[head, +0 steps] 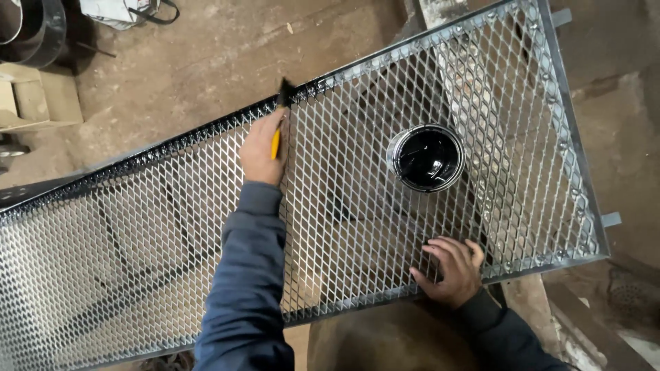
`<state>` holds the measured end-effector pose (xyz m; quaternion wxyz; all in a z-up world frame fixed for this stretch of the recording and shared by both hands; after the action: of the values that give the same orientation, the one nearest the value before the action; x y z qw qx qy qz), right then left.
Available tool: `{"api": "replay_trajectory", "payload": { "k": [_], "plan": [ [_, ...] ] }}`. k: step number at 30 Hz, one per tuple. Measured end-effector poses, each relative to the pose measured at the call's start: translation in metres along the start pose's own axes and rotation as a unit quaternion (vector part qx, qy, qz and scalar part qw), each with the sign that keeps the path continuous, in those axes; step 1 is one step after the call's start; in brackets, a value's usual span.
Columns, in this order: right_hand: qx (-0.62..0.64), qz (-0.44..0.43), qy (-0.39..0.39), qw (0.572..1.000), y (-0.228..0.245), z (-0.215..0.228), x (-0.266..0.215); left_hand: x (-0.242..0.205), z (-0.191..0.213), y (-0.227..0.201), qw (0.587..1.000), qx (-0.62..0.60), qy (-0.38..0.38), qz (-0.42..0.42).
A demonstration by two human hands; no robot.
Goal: Painting the edges of a metal mesh frame with black paint using a small brush.
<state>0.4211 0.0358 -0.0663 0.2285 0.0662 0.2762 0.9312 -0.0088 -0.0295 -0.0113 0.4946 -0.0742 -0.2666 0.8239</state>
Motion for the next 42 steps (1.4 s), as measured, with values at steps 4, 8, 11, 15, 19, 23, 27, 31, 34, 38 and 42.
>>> {"api": "replay_trajectory", "payload": {
  "k": [4,8,11,15,19,23,27,31,34,38,42],
  "plan": [
    [-0.001,-0.003,0.006,1.0,0.006,0.001,0.0,-0.01,0.005,-0.007,0.997,-0.012,0.003,-0.076],
    [-0.002,-0.008,0.006,1.0,0.005,0.004,0.003,-0.008,0.01,0.007,0.999,-0.003,0.029,-0.031],
    [-0.008,-0.007,0.002,1.0,0.004,0.002,0.003,-0.011,0.012,0.014,1.0,0.003,0.009,-0.014],
    [-0.011,0.006,0.004,1.0,0.007,0.003,0.0,-0.01,0.013,-0.001,0.995,0.044,0.039,-0.081],
    [-0.015,0.012,-0.003,1.0,-0.005,-0.005,-0.001,-0.011,0.02,0.014,0.99,0.115,-0.082,-0.002],
    [-0.009,0.016,-0.006,1.0,0.002,-0.004,-0.003,-0.002,-0.003,-0.007,0.991,0.113,-0.078,-0.005],
    [-0.015,0.018,0.006,1.0,0.002,-0.002,-0.002,0.03,-0.039,-0.036,0.995,0.024,-0.098,-0.016],
    [-0.016,0.032,-0.004,0.999,0.002,-0.002,-0.006,0.041,-0.04,-0.035,0.971,-0.227,-0.069,0.004],
    [-0.008,0.019,-0.014,1.0,0.003,0.001,0.0,0.034,-0.023,-0.006,0.969,-0.228,-0.081,0.055],
    [0.002,0.014,-0.035,0.999,0.01,0.01,0.002,0.013,0.02,-0.002,0.996,0.019,-0.075,0.052],
    [0.013,-0.012,-0.035,0.999,0.014,0.018,0.006,0.002,0.06,-0.088,0.997,-0.053,-0.029,-0.047]
  ]
}}
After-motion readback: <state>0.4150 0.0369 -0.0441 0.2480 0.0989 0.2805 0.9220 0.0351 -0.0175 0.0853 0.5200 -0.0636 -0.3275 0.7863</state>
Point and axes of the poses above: each hand's wrist, its own x-axis towards the middle knuckle, its own z-axis out of the back of the hand, y = z × x, the point moved 5 cm from there along x, towards the middle knuckle, and after that the axes turned 15 degrees about y, right-handed, at the moved point
